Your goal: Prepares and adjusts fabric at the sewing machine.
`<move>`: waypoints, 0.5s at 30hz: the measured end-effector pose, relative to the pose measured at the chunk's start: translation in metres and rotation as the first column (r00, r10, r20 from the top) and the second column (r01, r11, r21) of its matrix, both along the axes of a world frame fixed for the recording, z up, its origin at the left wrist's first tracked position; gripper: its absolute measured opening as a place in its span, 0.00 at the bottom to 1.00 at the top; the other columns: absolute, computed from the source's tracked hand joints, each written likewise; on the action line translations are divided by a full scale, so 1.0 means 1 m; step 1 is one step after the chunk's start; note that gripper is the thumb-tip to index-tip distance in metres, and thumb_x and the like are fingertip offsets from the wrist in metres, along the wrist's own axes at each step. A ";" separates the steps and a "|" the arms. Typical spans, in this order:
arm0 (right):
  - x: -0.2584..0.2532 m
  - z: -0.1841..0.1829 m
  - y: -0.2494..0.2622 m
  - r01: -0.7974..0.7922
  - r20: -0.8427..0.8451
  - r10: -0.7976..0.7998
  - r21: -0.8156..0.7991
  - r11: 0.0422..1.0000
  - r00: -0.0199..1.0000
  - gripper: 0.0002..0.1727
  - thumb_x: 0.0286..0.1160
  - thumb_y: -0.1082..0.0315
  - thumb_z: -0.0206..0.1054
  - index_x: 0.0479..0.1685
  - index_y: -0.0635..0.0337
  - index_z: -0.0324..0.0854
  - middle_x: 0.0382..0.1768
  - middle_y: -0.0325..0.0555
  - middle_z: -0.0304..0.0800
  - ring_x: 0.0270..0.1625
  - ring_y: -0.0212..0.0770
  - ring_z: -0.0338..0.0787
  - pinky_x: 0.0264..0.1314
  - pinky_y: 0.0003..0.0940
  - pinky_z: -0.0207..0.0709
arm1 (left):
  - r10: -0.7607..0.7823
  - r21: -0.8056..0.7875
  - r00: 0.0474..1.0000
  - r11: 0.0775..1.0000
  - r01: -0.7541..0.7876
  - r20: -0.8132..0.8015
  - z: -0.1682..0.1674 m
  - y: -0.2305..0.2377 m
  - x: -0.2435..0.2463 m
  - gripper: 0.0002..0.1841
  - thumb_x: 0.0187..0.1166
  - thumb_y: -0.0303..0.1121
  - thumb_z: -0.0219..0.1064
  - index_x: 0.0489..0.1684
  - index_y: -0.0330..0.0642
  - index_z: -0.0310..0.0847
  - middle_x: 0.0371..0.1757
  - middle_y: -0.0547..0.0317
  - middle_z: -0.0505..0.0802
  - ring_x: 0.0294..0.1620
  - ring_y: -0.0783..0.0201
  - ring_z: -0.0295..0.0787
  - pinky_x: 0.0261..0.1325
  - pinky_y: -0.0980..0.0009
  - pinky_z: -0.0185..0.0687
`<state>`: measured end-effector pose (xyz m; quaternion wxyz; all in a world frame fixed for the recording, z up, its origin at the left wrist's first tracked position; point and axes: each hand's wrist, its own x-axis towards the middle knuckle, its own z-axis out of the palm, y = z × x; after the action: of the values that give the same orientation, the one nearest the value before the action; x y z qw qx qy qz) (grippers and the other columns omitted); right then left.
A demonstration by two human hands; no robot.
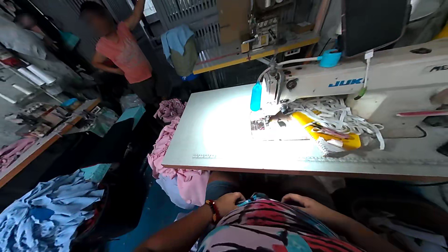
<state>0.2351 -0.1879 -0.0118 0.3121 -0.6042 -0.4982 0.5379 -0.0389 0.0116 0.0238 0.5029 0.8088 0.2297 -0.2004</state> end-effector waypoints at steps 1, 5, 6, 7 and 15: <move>0.003 0.002 -0.004 0.009 0.001 -0.009 -0.068 0.998 1.000 0.16 0.84 0.63 0.63 0.60 0.63 0.84 0.55 0.50 0.91 0.59 0.38 0.88 0.68 0.39 0.79 | -0.028 0.020 0.996 0.999 0.030 -0.084 0.007 0.003 -0.005 0.18 0.86 0.32 0.64 0.67 0.27 0.79 0.63 0.33 0.88 0.66 0.44 0.85 0.73 0.49 0.74; 0.011 0.016 -0.013 -0.016 -0.038 0.009 -0.183 0.983 0.999 0.11 0.84 0.68 0.64 0.52 0.67 0.86 0.48 0.49 0.91 0.51 0.37 0.88 0.61 0.39 0.80 | -0.052 0.010 0.998 0.999 0.052 -0.047 0.011 0.012 -0.024 0.15 0.83 0.30 0.66 0.61 0.28 0.82 0.58 0.36 0.89 0.62 0.48 0.86 0.69 0.51 0.77; 0.009 0.009 -0.011 -0.020 -0.039 0.016 -0.098 0.995 0.999 0.12 0.82 0.67 0.64 0.54 0.65 0.87 0.51 0.47 0.92 0.56 0.35 0.89 0.65 0.37 0.80 | -0.043 0.004 0.998 0.999 0.043 0.043 0.005 0.010 -0.022 0.15 0.82 0.29 0.66 0.61 0.27 0.82 0.60 0.36 0.89 0.64 0.49 0.85 0.71 0.53 0.76; 0.005 0.004 -0.006 -0.036 -0.046 0.036 0.001 0.999 0.998 0.16 0.81 0.65 0.65 0.59 0.65 0.88 0.59 0.51 0.91 0.64 0.38 0.87 0.73 0.38 0.77 | -0.036 -0.004 0.990 0.999 0.037 0.137 -0.002 0.007 -0.018 0.16 0.81 0.27 0.66 0.62 0.26 0.82 0.62 0.35 0.88 0.68 0.48 0.84 0.75 0.54 0.74; 0.010 0.009 0.004 -0.194 0.099 0.185 0.091 0.977 0.978 0.17 0.84 0.68 0.58 0.45 0.72 0.90 0.47 0.58 0.92 0.57 0.49 0.89 0.67 0.49 0.76 | -0.058 -0.027 0.998 0.998 0.058 0.012 0.013 0.013 -0.027 0.16 0.86 0.31 0.63 0.61 0.28 0.85 0.61 0.36 0.90 0.66 0.48 0.86 0.74 0.51 0.75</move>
<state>0.2454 -0.1843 -0.0029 0.2667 -0.5611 -0.5935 0.5117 -0.0657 0.0247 0.0364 0.5089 0.8094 0.2006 -0.2136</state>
